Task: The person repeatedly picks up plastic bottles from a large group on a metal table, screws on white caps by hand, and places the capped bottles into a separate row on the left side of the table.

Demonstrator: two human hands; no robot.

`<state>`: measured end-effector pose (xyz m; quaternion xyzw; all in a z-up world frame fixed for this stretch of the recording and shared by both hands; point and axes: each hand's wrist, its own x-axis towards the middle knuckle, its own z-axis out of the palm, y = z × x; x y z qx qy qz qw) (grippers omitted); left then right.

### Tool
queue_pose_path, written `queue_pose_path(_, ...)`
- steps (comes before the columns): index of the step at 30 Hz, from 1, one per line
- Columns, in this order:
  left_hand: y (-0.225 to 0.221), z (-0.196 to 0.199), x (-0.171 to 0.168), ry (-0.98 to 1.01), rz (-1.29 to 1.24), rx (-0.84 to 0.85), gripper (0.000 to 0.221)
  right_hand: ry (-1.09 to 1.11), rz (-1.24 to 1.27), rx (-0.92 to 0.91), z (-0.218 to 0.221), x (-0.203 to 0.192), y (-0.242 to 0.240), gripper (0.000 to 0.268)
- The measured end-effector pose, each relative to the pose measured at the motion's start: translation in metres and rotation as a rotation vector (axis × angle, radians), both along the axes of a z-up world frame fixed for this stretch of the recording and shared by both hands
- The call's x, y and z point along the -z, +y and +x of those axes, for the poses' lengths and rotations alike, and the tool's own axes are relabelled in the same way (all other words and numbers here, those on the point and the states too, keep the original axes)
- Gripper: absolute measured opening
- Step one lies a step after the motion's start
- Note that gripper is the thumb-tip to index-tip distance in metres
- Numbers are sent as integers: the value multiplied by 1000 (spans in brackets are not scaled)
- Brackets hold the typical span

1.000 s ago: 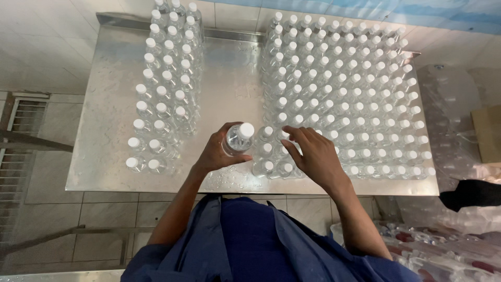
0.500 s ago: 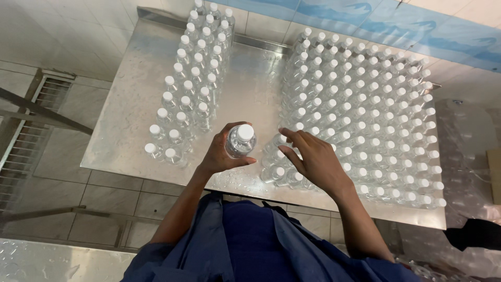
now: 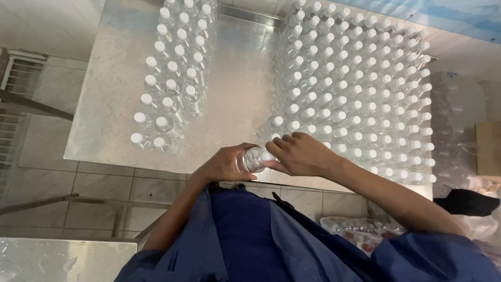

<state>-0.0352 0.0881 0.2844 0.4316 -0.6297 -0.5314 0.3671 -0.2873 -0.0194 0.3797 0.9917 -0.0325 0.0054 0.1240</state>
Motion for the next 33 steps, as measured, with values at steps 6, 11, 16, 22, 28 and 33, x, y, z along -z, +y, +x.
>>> queue_pose_path(6, -10, 10, -12, -289, -123, -37, 78, 247, 1138, 862, 7, 7, -14, 70)
queue_pose_path(11, -17, 15, -27, -177, 45, 66, 86, 247, -315, 225, -10, 7, -7, 82)
queue_pose_path(16, -23, 3, -23, -260, 142, 121, 90, 71, -373, 78, 2, 63, -22, 15)
queue_pose_path(22, -31, 3, 17, -572, 109, 308, 83, 706, 1075, 746, 12, 91, -37, 23)
queue_pose_path(28, -26, 6, -3, -338, 219, 121, 80, 344, 23, 424, 13, 57, -12, 23)
queue_pose_path(33, -27, 4, -2, -164, 309, 105, 83, 161, -346, 153, 13, 79, -29, 25)
